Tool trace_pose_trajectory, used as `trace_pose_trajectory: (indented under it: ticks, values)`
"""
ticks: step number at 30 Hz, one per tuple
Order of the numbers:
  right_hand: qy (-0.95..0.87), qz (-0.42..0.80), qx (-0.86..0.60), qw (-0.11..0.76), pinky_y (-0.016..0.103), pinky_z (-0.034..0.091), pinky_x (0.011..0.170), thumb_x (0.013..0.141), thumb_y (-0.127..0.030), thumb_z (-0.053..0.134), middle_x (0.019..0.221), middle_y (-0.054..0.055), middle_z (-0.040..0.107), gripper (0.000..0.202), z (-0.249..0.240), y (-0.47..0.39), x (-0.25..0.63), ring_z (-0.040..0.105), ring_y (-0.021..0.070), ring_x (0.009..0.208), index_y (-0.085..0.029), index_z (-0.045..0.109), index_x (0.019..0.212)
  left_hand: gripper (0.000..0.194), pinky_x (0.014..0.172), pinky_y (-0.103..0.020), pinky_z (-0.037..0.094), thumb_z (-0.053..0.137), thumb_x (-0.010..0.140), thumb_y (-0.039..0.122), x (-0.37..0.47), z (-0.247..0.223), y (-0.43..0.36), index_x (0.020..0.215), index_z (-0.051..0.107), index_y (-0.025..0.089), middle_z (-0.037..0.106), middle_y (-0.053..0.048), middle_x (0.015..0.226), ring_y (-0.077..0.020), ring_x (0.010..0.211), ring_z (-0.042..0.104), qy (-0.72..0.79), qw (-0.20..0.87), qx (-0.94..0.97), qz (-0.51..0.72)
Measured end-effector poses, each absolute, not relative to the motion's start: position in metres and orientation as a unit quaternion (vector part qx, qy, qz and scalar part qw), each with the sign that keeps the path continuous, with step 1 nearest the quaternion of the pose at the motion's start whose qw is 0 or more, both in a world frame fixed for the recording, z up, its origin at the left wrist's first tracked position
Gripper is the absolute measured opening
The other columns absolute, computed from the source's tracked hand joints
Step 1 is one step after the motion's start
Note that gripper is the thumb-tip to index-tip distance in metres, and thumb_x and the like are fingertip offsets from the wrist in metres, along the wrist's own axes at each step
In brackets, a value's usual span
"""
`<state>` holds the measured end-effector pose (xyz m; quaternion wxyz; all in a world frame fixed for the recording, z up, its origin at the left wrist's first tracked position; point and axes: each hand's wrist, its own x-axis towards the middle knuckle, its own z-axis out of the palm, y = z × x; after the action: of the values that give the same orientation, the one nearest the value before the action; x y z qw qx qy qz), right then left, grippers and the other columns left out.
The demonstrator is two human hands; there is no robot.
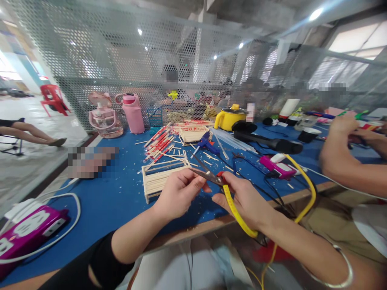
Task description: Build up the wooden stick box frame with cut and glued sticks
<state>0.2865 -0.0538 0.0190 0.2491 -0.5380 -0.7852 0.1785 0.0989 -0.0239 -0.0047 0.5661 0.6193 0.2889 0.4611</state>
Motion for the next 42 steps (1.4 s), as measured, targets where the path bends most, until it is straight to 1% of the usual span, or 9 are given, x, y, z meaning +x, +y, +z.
trace_pose_trajectory:
  ticks: [5,13,19,25,29,32,37,40,42]
  values:
    - [-0.785,0.177,-0.550,0.223,0.028,0.036,0.059,0.079,-0.051,0.059,0.070,0.000,0.059,0.031,0.017,-0.050,0.290,0.052,0.0159,0.062,-0.021,0.050,0.084,0.032,0.047,-0.020,0.030,0.056,0.085,0.043,0.100,-0.005,-0.024,0.077,0.063,0.014,0.062,-0.001,0.065,-0.0052,0.047,0.037,0.314,0.534,0.635,0.462]
    - [-0.776,0.184,-0.567,0.205,0.028,0.039,0.062,0.084,-0.044,0.052,0.084,0.004,0.063,0.023,0.021,-0.063,0.284,0.057,0.0183,0.073,-0.021,0.048,0.088,0.033,0.053,-0.022,0.034,0.052,0.087,0.041,0.103,-0.002,-0.030,0.069,0.064,0.015,0.062,-0.001,0.065,-0.0100,0.055,0.046,0.324,0.502,0.674,0.433]
    - [-0.773,0.161,-0.581,0.196,0.025,0.032,0.051,0.083,-0.037,0.050,0.060,-0.001,0.056,0.022,0.000,-0.050,0.290,0.047,0.0132,0.054,-0.020,0.049,0.069,0.034,0.050,-0.022,0.030,0.052,0.085,0.040,0.106,-0.002,-0.022,0.063,0.061,0.016,0.052,0.003,0.053,-0.0087,0.048,0.036,0.389,0.489,0.668,0.403]
    - [-0.766,0.126,-0.615,0.139,0.026,0.033,0.049,0.082,-0.057,0.047,0.055,0.002,0.059,0.044,0.002,-0.033,0.303,0.053,0.0156,0.052,-0.020,0.056,0.061,0.035,0.043,-0.021,0.025,0.052,0.083,0.044,0.108,-0.005,-0.018,0.067,0.063,0.015,0.048,0.004,0.051,-0.0073,0.043,0.032,0.399,0.518,0.670,0.352]
    - [-0.727,0.036,-0.685,0.021,0.030,0.037,0.049,0.066,-0.072,0.055,0.056,0.011,0.062,0.054,0.017,-0.012,0.312,0.062,0.0247,0.057,-0.020,0.057,0.051,0.025,0.042,-0.020,0.028,0.051,0.081,0.032,0.107,-0.004,-0.022,0.087,0.069,0.014,0.052,0.003,0.056,-0.0068,0.043,0.035,0.372,0.575,0.659,0.311]
    - [-0.720,0.078,-0.689,-0.027,0.029,0.038,0.043,0.057,-0.072,0.063,0.047,0.009,0.059,0.054,0.019,0.002,0.317,0.060,0.0222,0.047,-0.021,0.052,0.043,0.030,0.047,-0.020,0.035,0.050,0.079,0.022,0.108,-0.003,-0.027,0.100,0.069,0.016,0.046,0.005,0.053,-0.0082,0.045,0.044,0.343,0.597,0.674,0.267]
    - [-0.728,0.197,-0.657,-0.021,0.028,0.040,0.039,0.076,-0.056,0.055,0.037,0.004,0.054,0.050,0.018,0.016,0.319,0.052,0.0163,0.034,-0.022,0.051,0.040,0.035,0.052,-0.022,0.042,0.058,0.078,0.027,0.112,-0.008,-0.034,0.112,0.062,0.017,0.053,0.003,0.071,-0.0076,0.052,0.050,0.303,0.656,0.639,0.266]
    - [-0.748,0.083,-0.657,0.050,0.030,0.043,0.050,0.081,-0.046,0.054,0.053,0.008,0.065,0.039,0.031,0.016,0.311,0.063,0.0221,0.053,-0.020,0.062,0.054,0.038,0.049,-0.020,0.043,0.062,0.076,0.028,0.106,0.001,-0.033,0.112,0.058,0.019,0.056,0.002,0.076,-0.0078,0.053,0.053,0.317,0.667,0.620,0.263]
    - [-0.771,0.054,-0.627,0.095,0.030,0.045,0.060,0.087,-0.042,0.048,0.074,0.009,0.072,0.032,0.046,0.011,0.302,0.066,0.0228,0.071,-0.021,0.069,0.076,0.033,0.046,-0.019,0.042,0.064,0.075,0.029,0.095,0.015,-0.029,0.107,0.057,0.020,0.059,0.002,0.075,-0.0088,0.053,0.055,0.361,0.633,0.627,0.277]
